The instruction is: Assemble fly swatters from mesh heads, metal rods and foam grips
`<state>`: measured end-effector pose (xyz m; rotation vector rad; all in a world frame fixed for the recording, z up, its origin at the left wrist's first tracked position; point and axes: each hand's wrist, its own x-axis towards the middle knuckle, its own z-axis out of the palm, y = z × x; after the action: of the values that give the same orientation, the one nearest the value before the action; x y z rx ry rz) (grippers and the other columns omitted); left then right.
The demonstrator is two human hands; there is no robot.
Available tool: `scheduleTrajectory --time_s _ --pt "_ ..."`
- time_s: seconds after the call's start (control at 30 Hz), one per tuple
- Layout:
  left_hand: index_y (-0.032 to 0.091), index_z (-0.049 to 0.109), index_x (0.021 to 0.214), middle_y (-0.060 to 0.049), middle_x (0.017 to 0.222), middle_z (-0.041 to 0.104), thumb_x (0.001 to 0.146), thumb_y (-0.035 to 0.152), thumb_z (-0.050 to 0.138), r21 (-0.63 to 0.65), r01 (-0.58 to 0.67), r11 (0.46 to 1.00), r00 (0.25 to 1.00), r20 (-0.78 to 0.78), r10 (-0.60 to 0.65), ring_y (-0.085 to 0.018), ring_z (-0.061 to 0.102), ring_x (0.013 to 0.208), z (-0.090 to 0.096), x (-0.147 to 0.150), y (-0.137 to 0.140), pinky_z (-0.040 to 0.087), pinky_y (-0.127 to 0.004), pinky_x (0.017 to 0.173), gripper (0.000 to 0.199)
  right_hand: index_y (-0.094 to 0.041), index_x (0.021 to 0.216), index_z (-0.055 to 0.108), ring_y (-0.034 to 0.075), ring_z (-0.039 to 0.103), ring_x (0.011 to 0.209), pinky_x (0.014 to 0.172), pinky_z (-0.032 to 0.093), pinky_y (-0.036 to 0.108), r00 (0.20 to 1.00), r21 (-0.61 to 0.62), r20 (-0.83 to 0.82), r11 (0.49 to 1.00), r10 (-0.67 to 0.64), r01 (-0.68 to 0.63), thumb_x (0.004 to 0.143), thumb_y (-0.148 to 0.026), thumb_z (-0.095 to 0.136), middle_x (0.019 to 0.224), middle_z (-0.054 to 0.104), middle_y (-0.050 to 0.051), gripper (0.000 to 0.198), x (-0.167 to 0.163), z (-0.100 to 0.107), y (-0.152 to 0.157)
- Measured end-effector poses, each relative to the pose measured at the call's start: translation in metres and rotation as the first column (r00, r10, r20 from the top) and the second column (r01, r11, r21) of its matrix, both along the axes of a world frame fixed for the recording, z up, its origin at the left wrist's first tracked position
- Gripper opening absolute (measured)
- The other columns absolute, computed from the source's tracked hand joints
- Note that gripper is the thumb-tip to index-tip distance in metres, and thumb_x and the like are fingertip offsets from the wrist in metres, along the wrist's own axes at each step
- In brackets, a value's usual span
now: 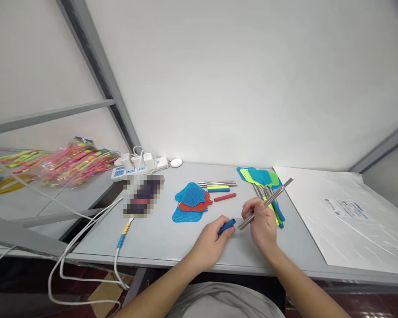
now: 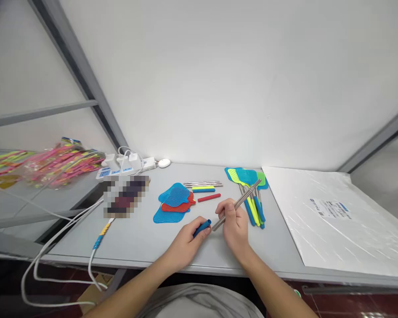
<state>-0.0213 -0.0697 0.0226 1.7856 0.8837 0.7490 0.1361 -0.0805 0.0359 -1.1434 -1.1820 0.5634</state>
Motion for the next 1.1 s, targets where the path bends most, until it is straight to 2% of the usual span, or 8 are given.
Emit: scheduleTrajectory --time_s 0.2,0.4,0.67,0.77,0.87,0.93,1.03,1.1 --pt "0.019 0.054 0.084 0.002 0.078 0.056 0.094 0.037 0.043 0.033 0.011 0.999 0.998 -0.06 -0.009 -0.015 0.048 0.073 0.0 0.002 0.002 0.039 -0.024 0.067 0.023 -0.021 0.067 0.049 0.014 0.044 0.058 0.053 0.036 0.028 0.996 0.063 -0.068 0.996 -0.063 0.067 0.097 -0.053 0.036 0.063 0.045 -0.001 0.045 -0.003 -0.021 -0.002" --pt "0.02 0.056 0.085 0.001 0.081 0.058 0.093 0.032 0.044 0.075 0.051 0.996 0.993 -0.106 -0.043 -0.016 0.05 0.076 0.001 0.0 0.001 0.039 -0.025 0.07 0.019 -0.021 0.066 0.045 0.011 0.039 0.05 0.047 0.032 0.025 0.994 0.04 -0.108 0.999 -0.021 0.025 0.099 -0.047 0.035 0.058 0.041 -0.003 0.043 -0.003 -0.019 -0.003" --pt "0.02 0.053 0.085 0.003 0.077 0.056 0.096 0.037 0.04 0.058 0.038 0.998 0.995 -0.092 -0.032 -0.014 0.048 0.072 0.004 -0.001 -0.001 0.037 -0.024 0.066 0.024 -0.021 0.066 0.046 0.011 0.04 0.052 0.05 0.033 0.025 0.997 0.004 -0.053 0.998 0.056 -0.056 0.099 -0.044 0.037 0.059 0.041 -0.004 0.041 0.001 -0.016 -0.003" --pt "0.02 0.056 0.089 0.003 0.078 0.058 0.096 0.037 0.041 0.055 0.056 0.997 0.995 -0.083 -0.051 -0.015 0.05 0.072 0.004 0.0 -0.002 0.038 -0.025 0.066 0.024 -0.02 0.067 0.049 0.011 0.041 0.054 0.052 0.035 0.025 0.992 -0.021 -0.003 0.992 0.127 -0.127 0.099 -0.042 0.037 0.06 0.043 -0.003 0.04 0.0 -0.015 -0.004" --pt "0.021 0.058 0.1 -0.001 0.092 0.064 0.096 0.035 0.041 0.048 0.104 0.993 0.994 -0.041 -0.102 -0.019 0.056 0.083 0.002 0.001 -0.003 0.041 -0.027 0.075 0.023 -0.02 0.069 0.057 0.013 0.047 0.06 0.059 0.039 0.027 0.962 -0.063 0.081 0.965 0.261 -0.256 0.096 -0.04 0.045 0.064 0.049 -0.001 0.036 -0.004 -0.013 -0.006" --pt "0.02 0.058 0.101 -0.003 0.096 0.065 0.097 0.035 0.039 0.043 0.098 0.994 0.995 -0.018 -0.098 -0.02 0.057 0.086 0.0 0.001 -0.002 0.042 -0.029 0.077 0.025 -0.021 0.085 0.065 0.016 0.052 0.073 0.069 0.043 0.029 0.935 -0.094 0.11 0.94 0.338 -0.329 0.091 -0.038 0.054 0.077 0.055 0.001 0.022 -0.007 -0.011 -0.007" --pt "0.019 0.057 0.094 -0.003 0.087 0.064 0.098 0.035 0.039 0.053 0.073 0.996 0.997 -0.044 -0.071 -0.019 0.055 0.08 -0.003 0.001 0.0 0.041 -0.028 0.071 0.024 -0.024 0.108 0.062 0.017 0.052 0.083 0.077 0.043 0.03 0.932 -0.098 -0.07 0.928 0.354 -0.36 0.088 -0.038 0.06 0.086 0.054 0.001 0.024 -0.011 -0.005 -0.007" --pt "0.02 0.056 0.091 -0.002 0.084 0.062 0.097 0.034 0.041 0.067 0.076 0.995 0.995 -0.072 -0.071 -0.019 0.054 0.077 -0.004 0.001 0.0 0.04 -0.029 0.07 0.021 -0.024 0.101 0.061 0.016 0.052 0.077 0.072 0.042 0.029 0.887 -0.068 -0.312 0.924 0.339 -0.377 0.092 -0.04 0.054 0.079 0.053 0.0 0.02 -0.013 0.003 -0.008"
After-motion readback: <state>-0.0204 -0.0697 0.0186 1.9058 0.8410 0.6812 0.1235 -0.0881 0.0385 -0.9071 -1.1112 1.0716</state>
